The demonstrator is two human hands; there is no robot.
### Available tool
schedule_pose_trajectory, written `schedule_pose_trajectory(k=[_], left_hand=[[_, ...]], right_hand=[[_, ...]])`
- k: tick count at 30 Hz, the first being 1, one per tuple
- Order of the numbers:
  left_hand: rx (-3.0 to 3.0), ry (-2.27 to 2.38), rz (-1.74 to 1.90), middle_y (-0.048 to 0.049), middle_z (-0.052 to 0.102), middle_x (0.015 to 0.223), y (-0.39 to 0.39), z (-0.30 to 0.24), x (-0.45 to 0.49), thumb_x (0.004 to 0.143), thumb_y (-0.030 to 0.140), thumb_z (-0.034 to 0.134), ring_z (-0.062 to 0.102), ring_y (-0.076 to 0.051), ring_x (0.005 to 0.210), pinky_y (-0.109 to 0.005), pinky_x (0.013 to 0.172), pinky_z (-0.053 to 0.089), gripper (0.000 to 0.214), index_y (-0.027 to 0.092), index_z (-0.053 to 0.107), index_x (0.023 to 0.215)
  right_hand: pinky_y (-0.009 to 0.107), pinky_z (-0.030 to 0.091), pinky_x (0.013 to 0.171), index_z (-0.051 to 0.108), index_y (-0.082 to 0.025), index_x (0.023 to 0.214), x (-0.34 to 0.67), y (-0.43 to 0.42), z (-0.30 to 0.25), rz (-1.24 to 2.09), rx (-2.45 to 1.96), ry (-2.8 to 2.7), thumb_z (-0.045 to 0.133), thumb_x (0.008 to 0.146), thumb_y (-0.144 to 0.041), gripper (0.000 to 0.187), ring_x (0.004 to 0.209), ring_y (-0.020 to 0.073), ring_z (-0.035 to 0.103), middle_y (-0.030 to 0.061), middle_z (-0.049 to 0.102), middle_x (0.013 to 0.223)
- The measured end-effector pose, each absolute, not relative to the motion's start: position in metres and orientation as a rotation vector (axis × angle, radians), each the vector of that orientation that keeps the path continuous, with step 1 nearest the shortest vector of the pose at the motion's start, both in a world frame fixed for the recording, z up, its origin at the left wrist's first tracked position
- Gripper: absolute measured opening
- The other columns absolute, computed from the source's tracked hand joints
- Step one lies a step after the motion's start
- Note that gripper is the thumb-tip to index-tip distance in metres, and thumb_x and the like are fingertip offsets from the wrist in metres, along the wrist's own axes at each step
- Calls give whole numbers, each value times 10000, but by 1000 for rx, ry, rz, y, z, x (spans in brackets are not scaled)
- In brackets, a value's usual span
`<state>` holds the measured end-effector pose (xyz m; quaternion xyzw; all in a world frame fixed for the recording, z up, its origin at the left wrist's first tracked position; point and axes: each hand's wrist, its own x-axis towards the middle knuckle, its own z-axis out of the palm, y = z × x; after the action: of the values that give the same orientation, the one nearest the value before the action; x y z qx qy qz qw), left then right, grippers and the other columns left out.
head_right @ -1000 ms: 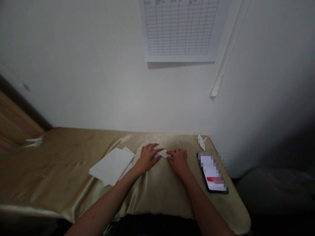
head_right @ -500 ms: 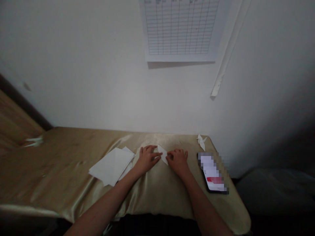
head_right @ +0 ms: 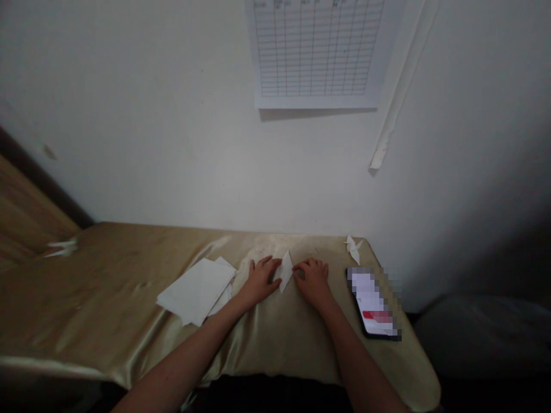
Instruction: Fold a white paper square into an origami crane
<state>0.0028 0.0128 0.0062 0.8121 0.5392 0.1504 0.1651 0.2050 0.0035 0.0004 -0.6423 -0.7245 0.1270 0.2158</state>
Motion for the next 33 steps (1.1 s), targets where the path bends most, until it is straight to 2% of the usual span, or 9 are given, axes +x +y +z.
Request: schedule_pose_trajectory(k=[4,7,10,12,19,23,26,30,33], left_hand=[[2304,1472,444,-21,546,1474,13,7,1,901,250,566,273,-308,1488,-724,1163,72,391,312,577,1287],[2318,1452,472,-4,560,1465,11,8,0,919,305,573,287,-322,1476,-738,1150,65,308,320,633,1220],[2356,1446,485,-14,554,1470,9,8,1,877,463,648,311,-351,1454,-744,1144,61,366,326,649,1216],[2373,1449,472,-30,545,1476,8,9,2,830,491,699,321,-362,1443,-735,1149,71,450,326,642,1245],[2394,1501,449,-9,536,1483,11,9,0,855,266,643,329,-332,1430,-717,1152,96,445,376,639,1286],[2406,1535,449,-2,541,1476,12,8,-2,866,258,630,331,-333,1427,-725,1142,106,427,405,656,1266],[2420,1542,448,4,541,1474,13,8,-3,872,271,635,335,-333,1424,-731,1139,110,403,414,668,1246],[2412,1558,452,28,534,1479,15,7,-4,919,335,610,331,-325,1423,-735,1137,109,309,445,690,1196],[2400,1566,475,35,532,1479,17,7,-4,943,432,588,334,-326,1418,-743,1128,113,246,458,705,1158]], right_hand=[[392,279,1028,721,-308,1110,208,6,0,349,-1785,-2003,605,874,-268,266,1166,245,505,54,649,1161],[409,266,1046,711,-316,1139,207,5,-1,369,-1770,-2027,583,875,-216,310,1185,244,501,46,655,1181],[437,245,1065,726,-329,1116,205,5,-2,381,-1758,-2056,562,884,-195,315,1194,243,500,44,665,1167],[444,245,1065,736,-339,1103,204,5,-2,381,-1765,-2068,568,883,-196,311,1193,245,501,45,672,1148],[467,257,1063,752,-375,1064,205,5,0,323,-1739,-2096,613,892,-258,250,1148,251,506,38,666,1109],[548,190,1120,777,-359,970,207,3,2,188,-1753,-2052,689,853,-339,148,1147,278,494,54,641,1114],[597,125,1149,774,-354,950,207,2,2,144,-1722,-2057,694,848,-324,133,1207,290,467,47,635,1177],[619,62,1165,753,-359,981,204,2,3,175,-1614,-2123,662,873,-275,165,1267,270,454,18,649,1234],[609,60,1173,751,-339,979,202,1,5,197,-1562,-2160,643,888,-262,161,1256,254,483,19,673,1213]])
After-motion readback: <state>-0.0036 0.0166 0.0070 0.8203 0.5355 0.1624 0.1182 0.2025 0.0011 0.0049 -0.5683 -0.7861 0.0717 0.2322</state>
